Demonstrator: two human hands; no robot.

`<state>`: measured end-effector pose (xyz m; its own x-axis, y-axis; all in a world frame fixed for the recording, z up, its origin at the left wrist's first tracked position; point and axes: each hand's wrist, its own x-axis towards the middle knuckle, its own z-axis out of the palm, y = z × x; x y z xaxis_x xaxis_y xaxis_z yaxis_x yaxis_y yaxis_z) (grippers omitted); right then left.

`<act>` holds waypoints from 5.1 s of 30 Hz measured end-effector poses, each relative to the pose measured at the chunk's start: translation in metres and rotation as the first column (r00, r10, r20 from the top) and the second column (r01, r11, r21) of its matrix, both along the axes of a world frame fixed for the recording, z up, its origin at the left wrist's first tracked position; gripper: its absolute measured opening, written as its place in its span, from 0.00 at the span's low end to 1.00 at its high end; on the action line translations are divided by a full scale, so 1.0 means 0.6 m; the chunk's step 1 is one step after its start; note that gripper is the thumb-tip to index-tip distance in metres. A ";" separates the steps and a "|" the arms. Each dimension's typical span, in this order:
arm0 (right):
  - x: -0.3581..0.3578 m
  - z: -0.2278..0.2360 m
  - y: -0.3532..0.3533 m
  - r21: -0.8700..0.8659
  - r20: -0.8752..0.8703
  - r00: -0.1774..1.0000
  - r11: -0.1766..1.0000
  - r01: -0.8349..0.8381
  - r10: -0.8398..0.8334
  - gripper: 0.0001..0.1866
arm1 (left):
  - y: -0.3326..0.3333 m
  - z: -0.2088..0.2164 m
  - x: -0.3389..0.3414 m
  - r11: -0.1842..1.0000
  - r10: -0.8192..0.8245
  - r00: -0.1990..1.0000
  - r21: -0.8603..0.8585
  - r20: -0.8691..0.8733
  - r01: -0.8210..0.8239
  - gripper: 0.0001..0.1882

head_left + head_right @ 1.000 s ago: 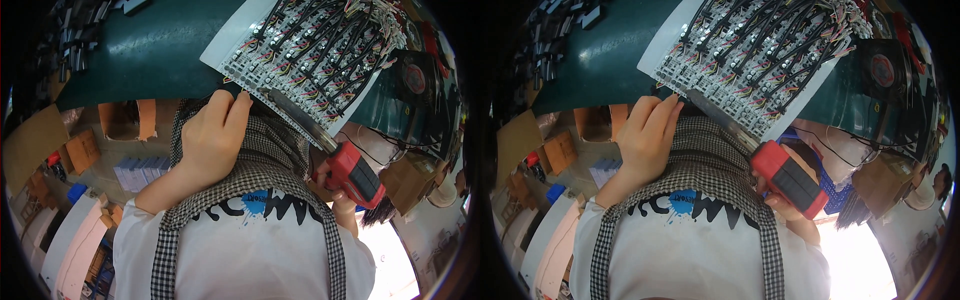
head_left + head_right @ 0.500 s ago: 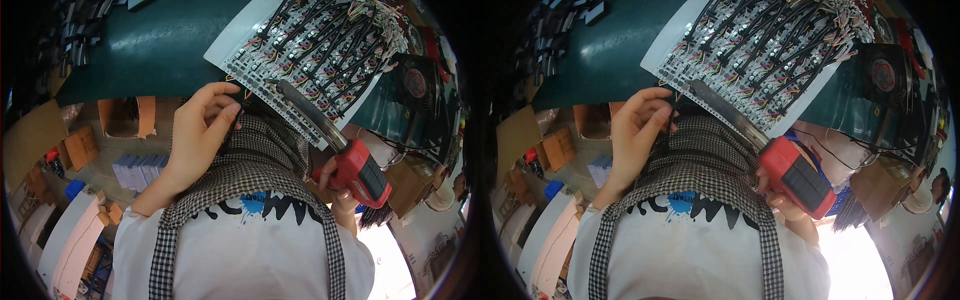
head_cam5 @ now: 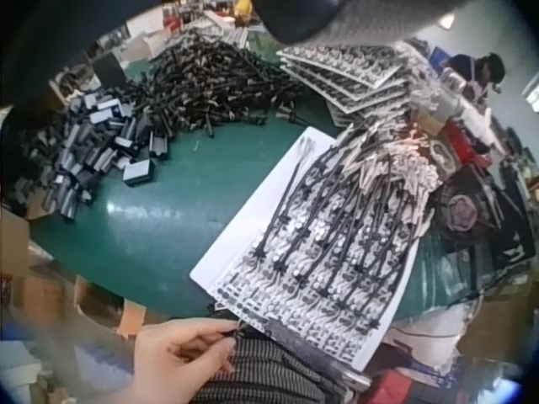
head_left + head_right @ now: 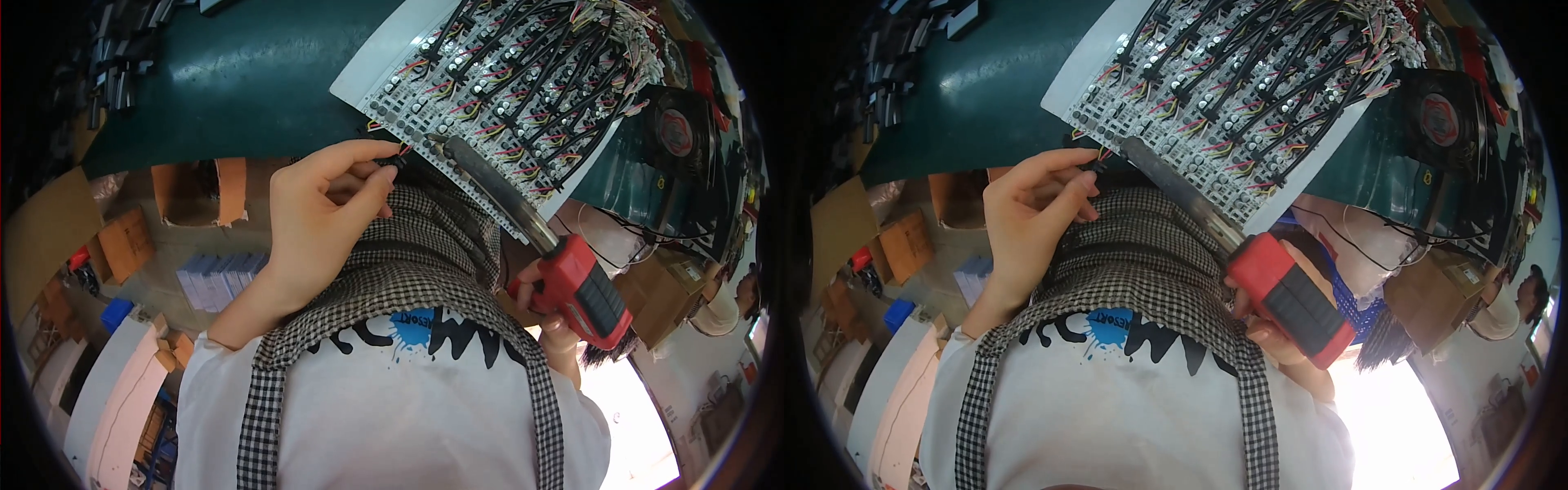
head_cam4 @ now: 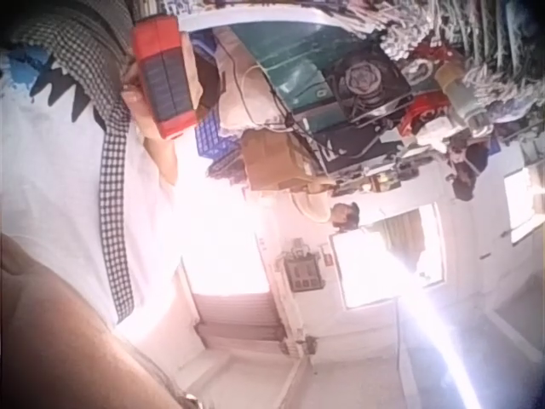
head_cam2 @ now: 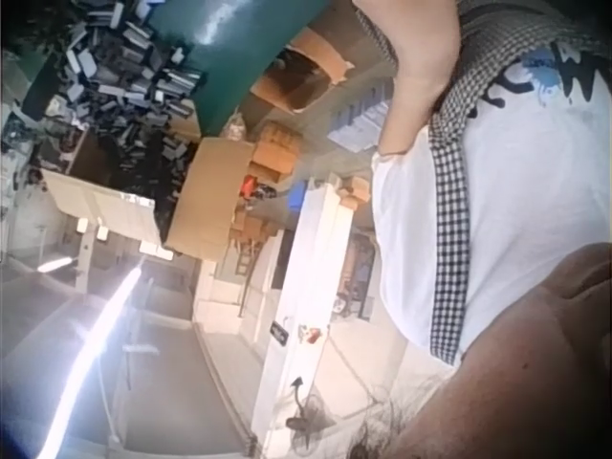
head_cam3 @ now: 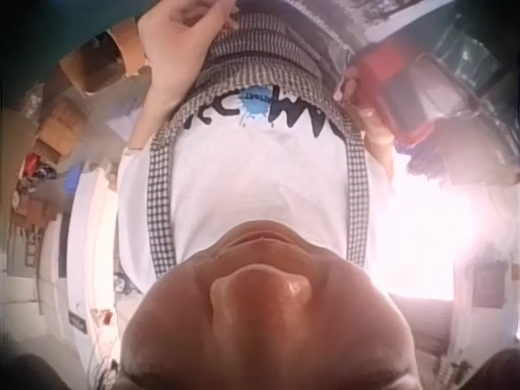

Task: The person secures components on an electrical board using a hot glue gun.

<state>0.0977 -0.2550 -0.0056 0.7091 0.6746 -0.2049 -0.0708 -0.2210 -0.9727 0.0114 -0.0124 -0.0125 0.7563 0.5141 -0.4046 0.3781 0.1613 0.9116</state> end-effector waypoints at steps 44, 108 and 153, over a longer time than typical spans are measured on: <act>0.012 0.002 -0.007 0.054 -0.206 0.978 0.998 -0.025 0.036 0.38 | 0.011 0.007 0.024 0.990 0.000 0.998 -0.138 -0.070 -0.010 0.06; 0.017 0.009 0.009 0.015 -0.241 0.970 1.000 0.023 -0.019 0.38 | 0.007 -0.005 0.002 0.940 -0.101 0.995 0.325 -0.021 0.102 0.29; 0.013 -0.004 -0.025 0.027 -0.092 0.996 1.000 0.012 -0.009 0.41 | 0.006 0.015 0.013 0.958 -0.107 0.990 0.258 -0.095 0.128 0.25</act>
